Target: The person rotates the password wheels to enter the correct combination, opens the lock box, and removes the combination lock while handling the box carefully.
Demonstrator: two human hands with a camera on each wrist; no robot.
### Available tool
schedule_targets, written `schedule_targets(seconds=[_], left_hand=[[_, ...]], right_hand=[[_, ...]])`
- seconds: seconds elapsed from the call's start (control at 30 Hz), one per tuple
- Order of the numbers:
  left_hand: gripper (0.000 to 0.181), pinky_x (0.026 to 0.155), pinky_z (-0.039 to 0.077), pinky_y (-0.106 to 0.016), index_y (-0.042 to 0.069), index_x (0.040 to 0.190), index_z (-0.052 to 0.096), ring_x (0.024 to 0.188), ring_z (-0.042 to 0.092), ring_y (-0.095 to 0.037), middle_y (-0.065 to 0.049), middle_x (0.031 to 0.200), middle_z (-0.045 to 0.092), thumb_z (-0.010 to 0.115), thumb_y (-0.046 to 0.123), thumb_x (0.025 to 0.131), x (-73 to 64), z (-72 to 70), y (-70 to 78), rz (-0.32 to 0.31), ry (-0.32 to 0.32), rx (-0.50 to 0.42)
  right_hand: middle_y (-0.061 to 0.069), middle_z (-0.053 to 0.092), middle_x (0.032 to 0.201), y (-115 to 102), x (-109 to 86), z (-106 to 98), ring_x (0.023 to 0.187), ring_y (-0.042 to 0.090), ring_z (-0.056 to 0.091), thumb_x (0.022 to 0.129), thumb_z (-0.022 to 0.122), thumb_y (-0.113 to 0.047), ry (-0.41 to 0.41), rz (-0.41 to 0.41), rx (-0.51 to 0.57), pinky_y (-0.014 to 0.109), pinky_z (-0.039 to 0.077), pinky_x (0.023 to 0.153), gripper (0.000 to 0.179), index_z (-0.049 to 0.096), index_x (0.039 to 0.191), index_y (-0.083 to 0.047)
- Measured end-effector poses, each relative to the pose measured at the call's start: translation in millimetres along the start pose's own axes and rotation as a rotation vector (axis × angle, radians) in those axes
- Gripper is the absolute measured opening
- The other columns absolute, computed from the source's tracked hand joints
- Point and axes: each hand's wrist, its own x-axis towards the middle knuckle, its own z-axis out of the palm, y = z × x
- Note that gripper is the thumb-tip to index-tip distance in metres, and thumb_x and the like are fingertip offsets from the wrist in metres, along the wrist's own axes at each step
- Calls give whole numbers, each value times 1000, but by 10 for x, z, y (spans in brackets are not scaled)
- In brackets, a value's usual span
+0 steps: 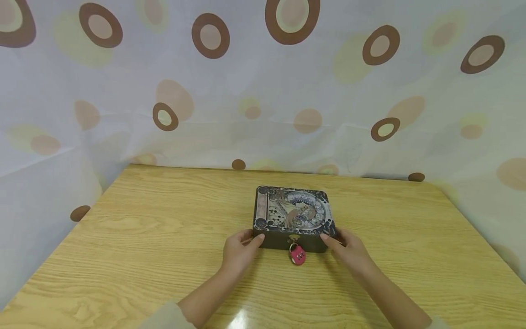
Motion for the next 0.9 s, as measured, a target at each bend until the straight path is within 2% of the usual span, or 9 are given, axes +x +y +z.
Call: schedule_targets(seconds=[0.17, 0.27, 0.4, 0.5, 0.6, 0.77, 0.9], left_hand=[[43, 95, 49, -46, -13, 113, 57, 106, 58, -38, -28, 113, 61, 64, 17, 84, -62, -6, -4, -25, -1, 34], [41, 94, 48, -47, -13, 112, 58, 105, 58, -38, -27, 111, 62, 63, 16, 84, -109, 7, -3, -33, -4, 47], [39, 93, 49, -46, -12, 112, 58, 105, 58, -37, -26, 111, 62, 62, 14, 83, -173, 32, -9, -42, 3, 35], [35, 92, 50, -44, -11, 110, 59, 105, 58, -36, -25, 110, 63, 61, 12, 83, -207, 49, -14, -41, 0, 12], [32, 89, 52, -43, -10, 108, 61, 103, 59, -35, -25, 107, 64, 60, 10, 83, -217, 70, -21, -31, -16, 4], [29, 75, 56, -32, -12, 104, 62, 88, 63, -26, -24, 99, 66, 60, 6, 81, -214, 140, -44, -8, -34, -19], [28, 67, 55, -24, -12, 102, 63, 81, 61, -19, -22, 96, 67, 61, 4, 79, -211, 220, -51, 8, -62, -33]], right_hand=[[30, 48, 128, 47, -95, -4, 102, 29, 58, 93, 52, -26, 23, 39, 32, 36, 54, 86, 57, 38, 132, 13], [30, 53, 120, 75, -133, -4, 91, 21, 61, 91, 52, -20, 57, 62, 55, 32, 55, 81, 51, 43, 128, 13], [24, 61, 109, 106, -161, 15, 83, 16, 62, 88, 53, -14, 90, 85, 80, 30, 55, 79, 43, 50, 121, 13], [20, 65, 104, 122, -163, 44, 81, 15, 63, 86, 54, -9, 98, 81, 106, 29, 56, 78, 38, 53, 116, 14], [20, 66, 103, 126, -160, 78, 83, 16, 65, 85, 54, -5, 71, 71, 133, 30, 57, 78, 36, 54, 115, 15], [24, 65, 105, 121, -147, 165, 88, 19, 65, 84, 53, 0, 15, 38, 160, 30, 58, 77, 36, 53, 115, 19], [28, 63, 108, 107, -144, 223, 93, 22, 64, 86, 51, 1, -22, 6, 173, 31, 58, 79, 36, 50, 116, 21]])
